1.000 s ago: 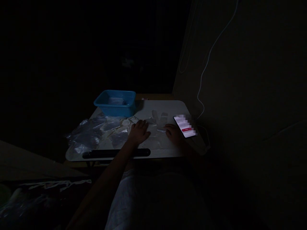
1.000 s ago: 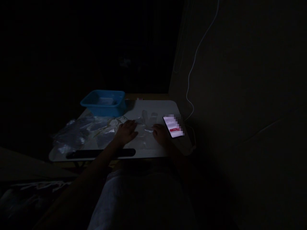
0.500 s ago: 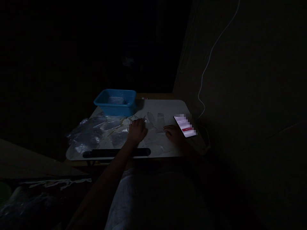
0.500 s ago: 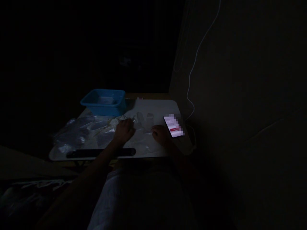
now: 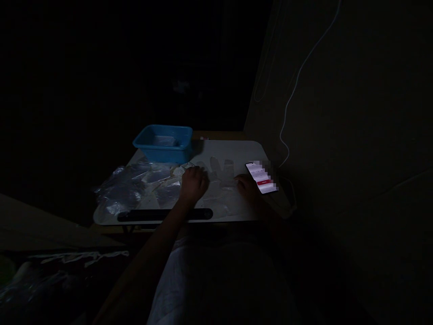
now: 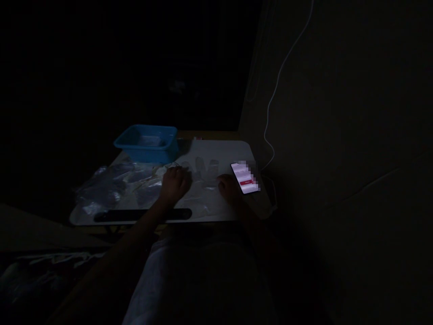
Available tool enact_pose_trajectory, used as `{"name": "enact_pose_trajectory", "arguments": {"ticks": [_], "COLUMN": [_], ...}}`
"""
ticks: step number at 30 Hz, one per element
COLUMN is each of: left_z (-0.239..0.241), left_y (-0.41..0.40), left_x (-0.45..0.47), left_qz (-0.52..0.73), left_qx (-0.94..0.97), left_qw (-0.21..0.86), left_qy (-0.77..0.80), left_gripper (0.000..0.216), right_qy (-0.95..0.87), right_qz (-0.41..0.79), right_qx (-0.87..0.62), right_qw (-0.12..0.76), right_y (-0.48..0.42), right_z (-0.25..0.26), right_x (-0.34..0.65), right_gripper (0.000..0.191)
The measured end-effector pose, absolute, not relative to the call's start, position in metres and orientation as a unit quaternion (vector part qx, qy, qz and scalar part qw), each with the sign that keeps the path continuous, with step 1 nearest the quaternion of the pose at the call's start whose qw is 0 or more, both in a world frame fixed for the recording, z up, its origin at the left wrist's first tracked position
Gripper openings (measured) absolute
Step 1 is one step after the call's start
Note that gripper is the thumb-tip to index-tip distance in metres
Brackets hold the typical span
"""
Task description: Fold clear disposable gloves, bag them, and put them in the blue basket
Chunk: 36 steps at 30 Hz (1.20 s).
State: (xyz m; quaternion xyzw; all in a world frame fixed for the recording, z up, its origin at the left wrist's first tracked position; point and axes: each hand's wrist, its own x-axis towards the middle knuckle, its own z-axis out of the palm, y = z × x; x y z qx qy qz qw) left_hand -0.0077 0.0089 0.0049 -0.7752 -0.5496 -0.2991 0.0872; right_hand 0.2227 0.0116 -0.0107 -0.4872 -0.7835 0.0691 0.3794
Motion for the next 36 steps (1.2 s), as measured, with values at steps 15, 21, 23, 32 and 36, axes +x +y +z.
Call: {"name": "enact_pose_trajectory", "arguments": {"ticks": [15, 21, 23, 32, 36], "left_z": [0.003, 0.0, 0.0, 0.058, 0.088], "left_y": [-0.072, -0.083, -0.085, -0.044, -0.02], "left_x": [0.049, 0.058, 0.061, 0.075, 0.063], "left_qz": [-0.081, -0.037, -0.057, -0.448, -0.541], "left_qx": [-0.913, -0.922, -0.924, -0.639, -0.444], "left_qw": [-0.021, -0.002, -0.04, -0.495, -0.607], "left_qy": [-0.4, -0.386, -0.376, -0.383, -0.377], "left_gripper": [0.077, 0.048, 0.045, 0.028, 0.024], "right_qy": [-0.664, -0.67, -0.677, -0.622, -0.622], "right_qz": [0.107, 0.096, 0.107, 0.169, 0.141], "right_qx": [-0.5, -0.517, -0.523, -0.543, -0.547], "right_qw": [0.546, 0.523, 0.507, 0.538, 0.542], "right_y": [0.014, -0.012, -0.019, -0.027, -0.031], "right_z": [-0.015, -0.009, -0.008, 0.014, 0.027], "right_x": [0.239, 0.265, 0.273, 0.292, 0.29], "right_gripper": [0.02, 0.018, 0.019, 0.022, 0.022]}}
